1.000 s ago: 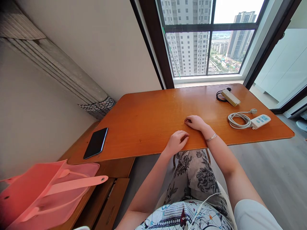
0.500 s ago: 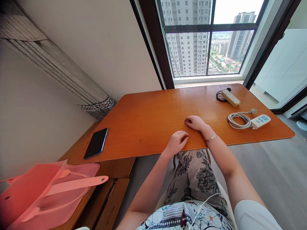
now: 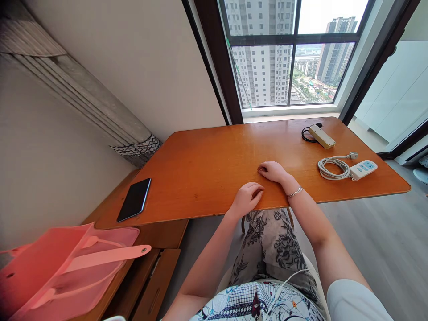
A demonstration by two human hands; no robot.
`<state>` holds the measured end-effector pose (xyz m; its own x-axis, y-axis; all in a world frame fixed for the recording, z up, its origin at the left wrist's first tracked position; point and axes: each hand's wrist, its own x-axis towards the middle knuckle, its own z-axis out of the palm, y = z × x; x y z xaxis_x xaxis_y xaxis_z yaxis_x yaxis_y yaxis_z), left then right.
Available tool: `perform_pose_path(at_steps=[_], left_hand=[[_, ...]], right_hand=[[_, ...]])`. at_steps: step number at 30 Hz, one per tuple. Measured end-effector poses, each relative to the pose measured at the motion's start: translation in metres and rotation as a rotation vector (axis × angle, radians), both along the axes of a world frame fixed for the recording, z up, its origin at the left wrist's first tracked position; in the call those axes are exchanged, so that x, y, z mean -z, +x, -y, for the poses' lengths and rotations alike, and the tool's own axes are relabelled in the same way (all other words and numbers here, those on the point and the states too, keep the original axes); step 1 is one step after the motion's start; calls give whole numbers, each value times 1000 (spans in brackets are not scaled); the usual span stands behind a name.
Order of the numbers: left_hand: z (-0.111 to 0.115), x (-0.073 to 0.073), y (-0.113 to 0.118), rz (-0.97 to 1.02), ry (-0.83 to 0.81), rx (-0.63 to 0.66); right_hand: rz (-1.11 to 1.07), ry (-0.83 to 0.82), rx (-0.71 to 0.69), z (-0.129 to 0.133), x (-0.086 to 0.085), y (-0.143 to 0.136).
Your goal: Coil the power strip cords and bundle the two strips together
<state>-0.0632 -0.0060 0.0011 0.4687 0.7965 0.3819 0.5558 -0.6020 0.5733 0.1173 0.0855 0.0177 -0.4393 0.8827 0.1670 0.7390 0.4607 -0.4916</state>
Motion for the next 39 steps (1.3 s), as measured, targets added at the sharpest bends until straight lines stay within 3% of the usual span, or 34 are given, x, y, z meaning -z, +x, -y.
perform_pose_path(at_steps=[23,28,33,39], left_hand=[[-1,-2,1,7,-32,-8],[-2,0,1,19,-28,-3],[-2,1,1,29,-40,4],[0,0,0,25,-36,14]], right_hand=[[48,-1,15,-2,-1,-2],[73,41,12,16,-10,1],[-43,302,50,59,-11,37],[109,523,433,94,-4,118]])
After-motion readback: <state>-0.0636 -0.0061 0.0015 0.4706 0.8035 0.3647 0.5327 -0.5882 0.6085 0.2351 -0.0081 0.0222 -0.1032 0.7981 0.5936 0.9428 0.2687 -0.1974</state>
